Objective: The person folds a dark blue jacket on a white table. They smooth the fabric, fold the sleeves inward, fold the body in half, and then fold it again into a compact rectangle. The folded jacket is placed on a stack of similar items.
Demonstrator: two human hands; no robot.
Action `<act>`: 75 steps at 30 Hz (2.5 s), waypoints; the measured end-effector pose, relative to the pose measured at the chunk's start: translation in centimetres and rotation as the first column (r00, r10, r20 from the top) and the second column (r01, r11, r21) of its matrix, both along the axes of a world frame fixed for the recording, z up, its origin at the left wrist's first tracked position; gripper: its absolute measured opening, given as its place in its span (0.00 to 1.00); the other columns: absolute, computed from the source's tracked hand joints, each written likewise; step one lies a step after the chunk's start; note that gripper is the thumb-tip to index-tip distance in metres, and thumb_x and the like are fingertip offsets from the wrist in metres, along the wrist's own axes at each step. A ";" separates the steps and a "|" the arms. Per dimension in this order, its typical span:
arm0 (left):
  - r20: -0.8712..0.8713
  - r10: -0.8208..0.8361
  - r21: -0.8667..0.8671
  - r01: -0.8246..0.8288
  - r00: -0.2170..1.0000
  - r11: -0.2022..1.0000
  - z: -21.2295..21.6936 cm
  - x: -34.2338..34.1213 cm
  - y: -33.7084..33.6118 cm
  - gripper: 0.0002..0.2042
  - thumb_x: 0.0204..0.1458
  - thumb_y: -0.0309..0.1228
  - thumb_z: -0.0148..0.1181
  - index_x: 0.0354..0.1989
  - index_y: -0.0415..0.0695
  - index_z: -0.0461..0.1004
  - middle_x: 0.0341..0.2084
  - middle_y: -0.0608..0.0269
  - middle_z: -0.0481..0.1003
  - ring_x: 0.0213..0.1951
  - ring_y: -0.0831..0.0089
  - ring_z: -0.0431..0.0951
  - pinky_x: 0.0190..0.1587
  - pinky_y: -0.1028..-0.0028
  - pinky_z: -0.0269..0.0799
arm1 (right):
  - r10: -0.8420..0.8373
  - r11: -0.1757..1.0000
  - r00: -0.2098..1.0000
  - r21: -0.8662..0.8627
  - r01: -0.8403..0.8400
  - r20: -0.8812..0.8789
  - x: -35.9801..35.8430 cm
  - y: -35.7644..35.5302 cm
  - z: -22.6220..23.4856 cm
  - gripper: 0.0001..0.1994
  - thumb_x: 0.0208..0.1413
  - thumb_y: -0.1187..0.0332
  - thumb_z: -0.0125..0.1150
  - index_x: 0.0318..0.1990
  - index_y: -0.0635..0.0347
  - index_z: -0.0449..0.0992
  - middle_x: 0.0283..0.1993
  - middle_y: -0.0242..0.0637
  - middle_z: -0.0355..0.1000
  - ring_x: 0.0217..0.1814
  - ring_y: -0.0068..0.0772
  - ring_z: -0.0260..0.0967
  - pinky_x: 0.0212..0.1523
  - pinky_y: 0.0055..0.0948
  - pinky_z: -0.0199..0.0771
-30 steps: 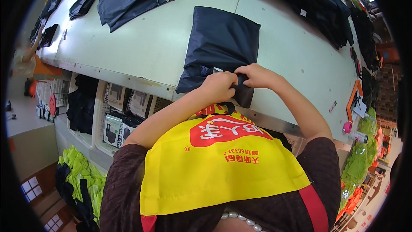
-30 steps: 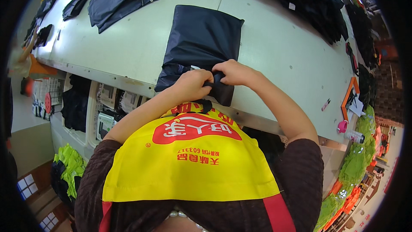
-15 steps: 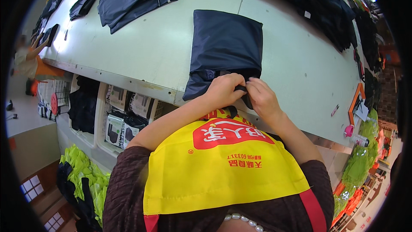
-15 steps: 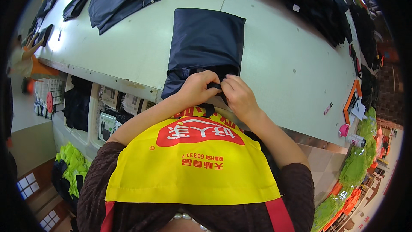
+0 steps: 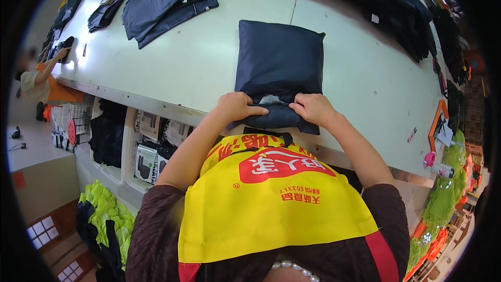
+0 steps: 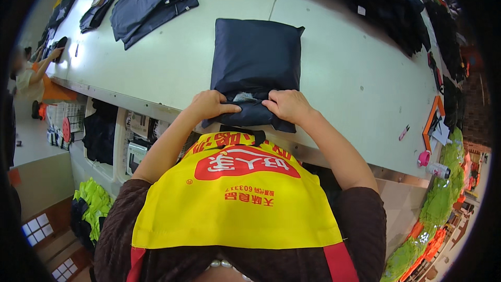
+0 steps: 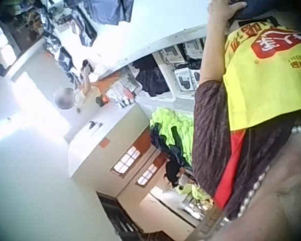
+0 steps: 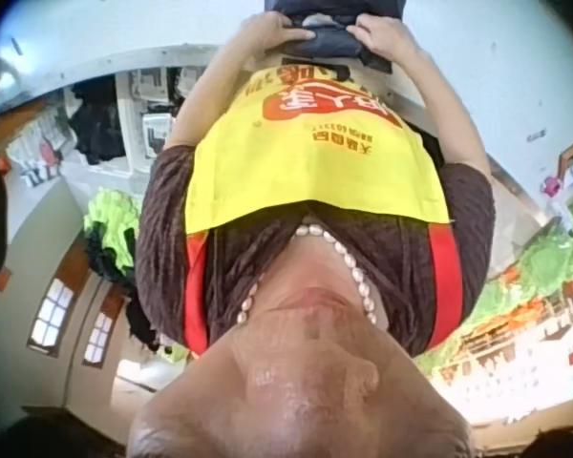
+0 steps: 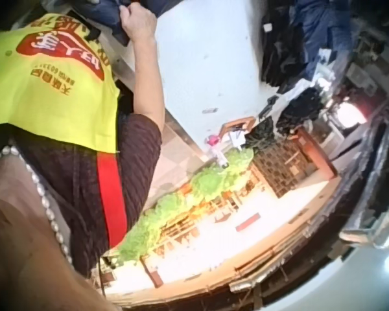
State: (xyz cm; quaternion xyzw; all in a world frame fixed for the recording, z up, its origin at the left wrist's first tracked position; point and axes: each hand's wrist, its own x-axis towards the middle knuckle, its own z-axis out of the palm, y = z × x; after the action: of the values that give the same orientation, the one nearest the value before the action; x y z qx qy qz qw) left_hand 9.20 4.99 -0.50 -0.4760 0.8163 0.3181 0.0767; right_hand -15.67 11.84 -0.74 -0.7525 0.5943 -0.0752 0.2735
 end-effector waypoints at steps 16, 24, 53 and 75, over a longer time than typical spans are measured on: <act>-0.362 -0.488 -0.674 0.138 0.794 0.725 0.9 -1.1 2.0 0.07 0.40 0.30 0.63 0.24 0.45 0.70 0.25 0.60 0.70 0.31 0.60 0.71 0.34 0.64 0.67 | -0.208 0.961 0.955 -0.224 0.159 -0.212 2.9 -0.3 3.9 0.24 0.43 0.62 0.66 0.49 0.56 0.66 0.36 0.45 0.65 0.35 0.49 0.72 0.35 0.42 0.73; -0.364 -0.418 -0.697 0.054 0.833 0.715 1.3 -0.9 3.6 0.07 0.48 0.29 0.59 0.30 0.41 0.68 0.35 0.55 0.69 0.37 0.59 0.71 0.39 0.67 0.68 | 0.062 0.864 0.984 -0.485 -0.136 -0.165 1.2 -2.6 3.3 0.04 0.42 0.70 0.61 0.22 0.57 0.73 0.28 0.35 0.65 0.35 0.37 0.67 0.33 0.30 0.70; -0.552 -0.452 -0.589 0.055 0.701 0.806 -0.8 -3.0 2.0 0.05 0.45 0.27 0.62 0.28 0.40 0.74 0.28 0.60 0.74 0.32 0.63 0.73 0.36 0.69 0.71 | -0.651 0.756 0.748 -0.016 0.655 -0.126 -2.5 4.0 -0.1 0.23 0.41 0.74 0.61 0.48 0.59 0.65 0.46 0.48 0.69 0.50 0.50 0.67 0.47 0.42 0.69; -0.601 -0.539 -0.664 0.006 0.591 0.747 -1.5 -3.6 4.2 0.04 0.43 0.26 0.63 0.26 0.41 0.74 0.26 0.59 0.74 0.29 0.64 0.72 0.35 0.70 0.69 | -0.616 0.769 0.780 0.130 0.626 -0.112 -4.5 7.2 1.1 0.07 0.44 0.73 0.51 0.27 0.67 0.74 0.23 0.47 0.74 0.24 0.43 0.74 0.26 0.37 0.74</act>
State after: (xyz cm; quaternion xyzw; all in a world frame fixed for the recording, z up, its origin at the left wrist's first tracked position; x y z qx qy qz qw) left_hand 5.59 9.17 -1.99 -0.1537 0.8913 0.1959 -0.3789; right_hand -20.12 19.08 0.35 -0.4913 0.8219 -0.0900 0.2740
